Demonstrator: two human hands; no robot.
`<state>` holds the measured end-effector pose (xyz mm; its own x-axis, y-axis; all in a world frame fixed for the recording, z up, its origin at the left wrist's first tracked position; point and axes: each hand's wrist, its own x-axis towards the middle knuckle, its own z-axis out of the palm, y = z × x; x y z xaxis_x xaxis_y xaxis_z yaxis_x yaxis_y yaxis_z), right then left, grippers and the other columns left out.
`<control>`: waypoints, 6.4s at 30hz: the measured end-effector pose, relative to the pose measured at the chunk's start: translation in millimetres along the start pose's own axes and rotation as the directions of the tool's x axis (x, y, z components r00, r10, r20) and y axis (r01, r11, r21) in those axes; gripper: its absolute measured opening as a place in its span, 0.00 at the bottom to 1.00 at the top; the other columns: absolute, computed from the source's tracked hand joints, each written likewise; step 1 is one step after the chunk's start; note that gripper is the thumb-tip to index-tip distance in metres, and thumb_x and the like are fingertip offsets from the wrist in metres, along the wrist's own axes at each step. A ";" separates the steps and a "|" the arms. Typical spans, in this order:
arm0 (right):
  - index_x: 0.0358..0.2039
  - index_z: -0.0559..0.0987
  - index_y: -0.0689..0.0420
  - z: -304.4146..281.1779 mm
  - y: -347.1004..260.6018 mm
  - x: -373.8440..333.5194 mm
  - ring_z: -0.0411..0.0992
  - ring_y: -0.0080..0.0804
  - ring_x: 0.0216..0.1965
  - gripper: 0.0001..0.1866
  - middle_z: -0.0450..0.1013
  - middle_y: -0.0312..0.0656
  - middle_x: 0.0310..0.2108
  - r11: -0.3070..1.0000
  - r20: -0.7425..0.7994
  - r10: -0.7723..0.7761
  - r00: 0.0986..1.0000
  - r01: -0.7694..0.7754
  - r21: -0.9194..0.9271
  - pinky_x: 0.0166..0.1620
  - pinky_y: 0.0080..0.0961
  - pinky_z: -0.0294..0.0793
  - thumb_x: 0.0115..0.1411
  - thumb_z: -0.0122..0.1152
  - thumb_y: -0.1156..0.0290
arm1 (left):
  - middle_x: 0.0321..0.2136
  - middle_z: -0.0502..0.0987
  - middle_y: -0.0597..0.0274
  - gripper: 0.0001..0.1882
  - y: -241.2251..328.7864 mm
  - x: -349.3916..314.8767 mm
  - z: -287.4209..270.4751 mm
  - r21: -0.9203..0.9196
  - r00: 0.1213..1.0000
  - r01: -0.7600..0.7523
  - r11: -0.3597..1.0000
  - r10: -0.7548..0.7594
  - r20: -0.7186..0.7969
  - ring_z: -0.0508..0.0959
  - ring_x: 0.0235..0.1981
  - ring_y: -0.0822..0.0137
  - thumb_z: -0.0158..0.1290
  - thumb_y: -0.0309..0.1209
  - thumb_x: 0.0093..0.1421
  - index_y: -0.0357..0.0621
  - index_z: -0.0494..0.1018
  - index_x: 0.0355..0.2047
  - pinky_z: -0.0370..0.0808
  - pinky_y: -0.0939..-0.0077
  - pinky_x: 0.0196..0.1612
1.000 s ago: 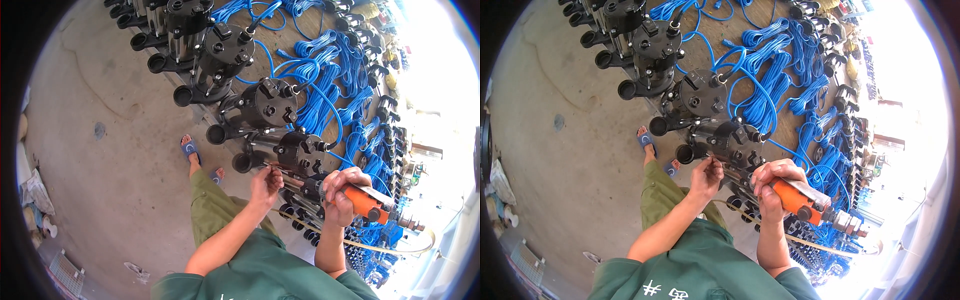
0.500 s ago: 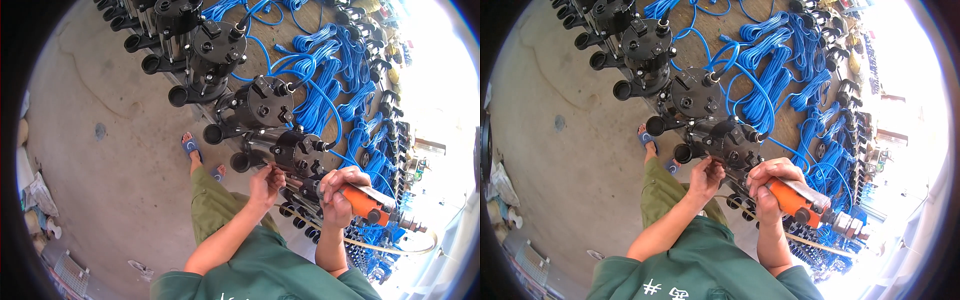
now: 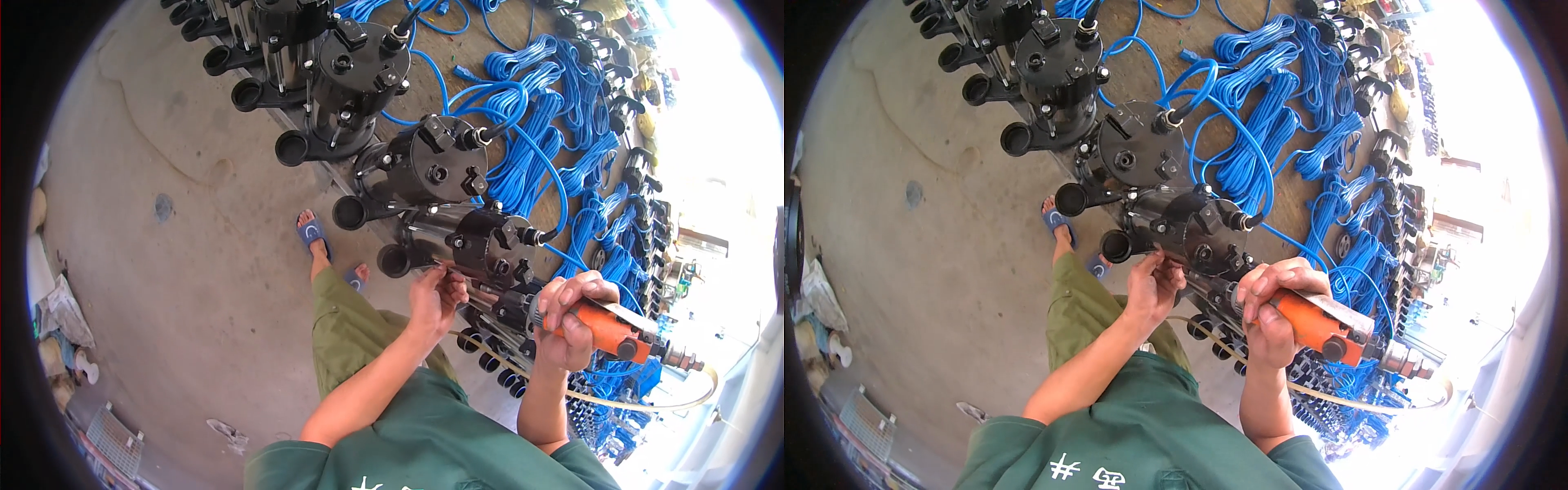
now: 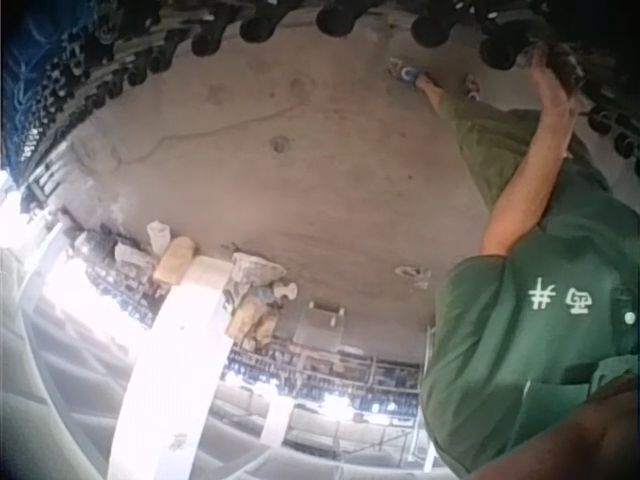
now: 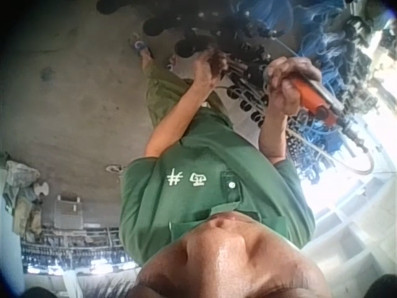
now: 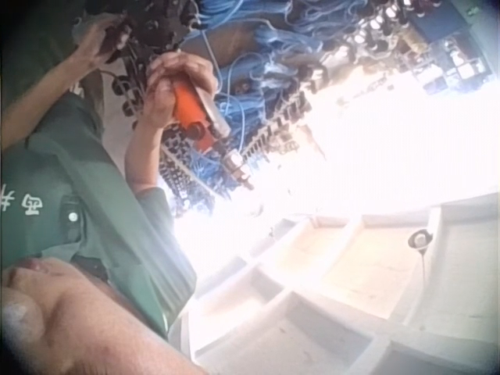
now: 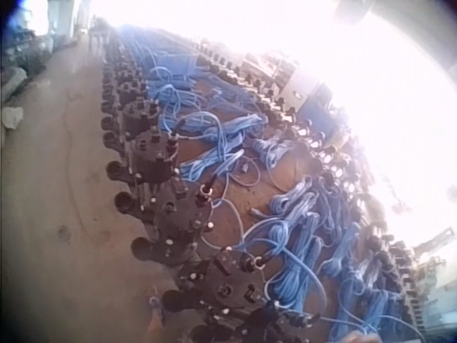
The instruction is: The person uses a pneumatic screwdriver to fasten bolts on the top covers of multiple submersible pumps arranged in a row on a long workbench, handling each pump sequentially.
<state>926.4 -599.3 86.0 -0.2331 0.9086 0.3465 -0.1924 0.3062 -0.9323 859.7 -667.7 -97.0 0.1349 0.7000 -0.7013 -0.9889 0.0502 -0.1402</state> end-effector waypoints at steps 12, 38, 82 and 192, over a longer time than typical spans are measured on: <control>0.47 0.71 0.63 2.1 0.6 3.3 0.66 0.24 0.17 0.19 0.69 0.47 0.34 0.999 0.041 -0.006 0.999 0.007 -0.031 0.29 0.28 0.74 0.54 0.62 0.74 | 0.23 0.76 0.52 0.16 -0.5 5.7 -10.2 0.061 0.999 -0.032 0.998 0.030 0.027 0.76 0.23 0.62 0.43 0.32 0.69 0.33 0.72 0.28 0.71 0.66 0.26; 0.47 0.72 0.65 31.0 -18.4 14.6 0.67 0.24 0.19 0.20 0.70 0.48 0.33 1.000 0.118 -0.003 0.993 0.000 0.026 0.29 0.26 0.74 0.52 0.60 0.75 | 0.62 0.60 0.40 0.54 79.7 -0.9 11.1 0.553 0.455 -0.677 -0.486 0.314 0.833 0.64 0.62 0.39 0.73 0.36 0.41 0.34 0.56 0.64 0.68 0.55 0.61; 0.50 0.74 0.63 -46.2 -47.7 20.4 0.72 0.24 0.27 0.22 0.75 0.45 0.37 0.998 -0.397 -0.040 0.917 0.059 0.035 0.31 0.20 0.73 0.52 0.58 0.77 | 0.51 0.76 0.50 0.58 111.8 74.2 36.3 0.446 0.485 -0.872 -0.201 -0.231 0.844 0.79 0.49 0.59 0.78 0.36 0.31 0.37 0.58 0.62 0.75 0.63 0.54; 0.42 0.71 0.57 -73.9 -71.8 -54.8 0.73 0.30 0.28 0.13 0.71 0.44 0.32 0.976 -0.961 -0.135 0.242 -0.133 -0.170 0.30 0.23 0.76 0.58 0.64 0.74 | 0.35 0.82 0.51 0.17 -109.2 187.9 152.0 0.300 -0.421 -0.901 0.314 -0.800 -0.428 0.80 0.39 0.48 0.57 0.33 0.53 0.37 0.80 0.41 0.77 0.58 0.45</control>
<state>1023.4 -650.1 126.3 0.8856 0.4514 0.1098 0.0054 0.2264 -0.9740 983.4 -433.3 -107.2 0.7611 -0.6396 0.1083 -0.4509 -0.4015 0.7972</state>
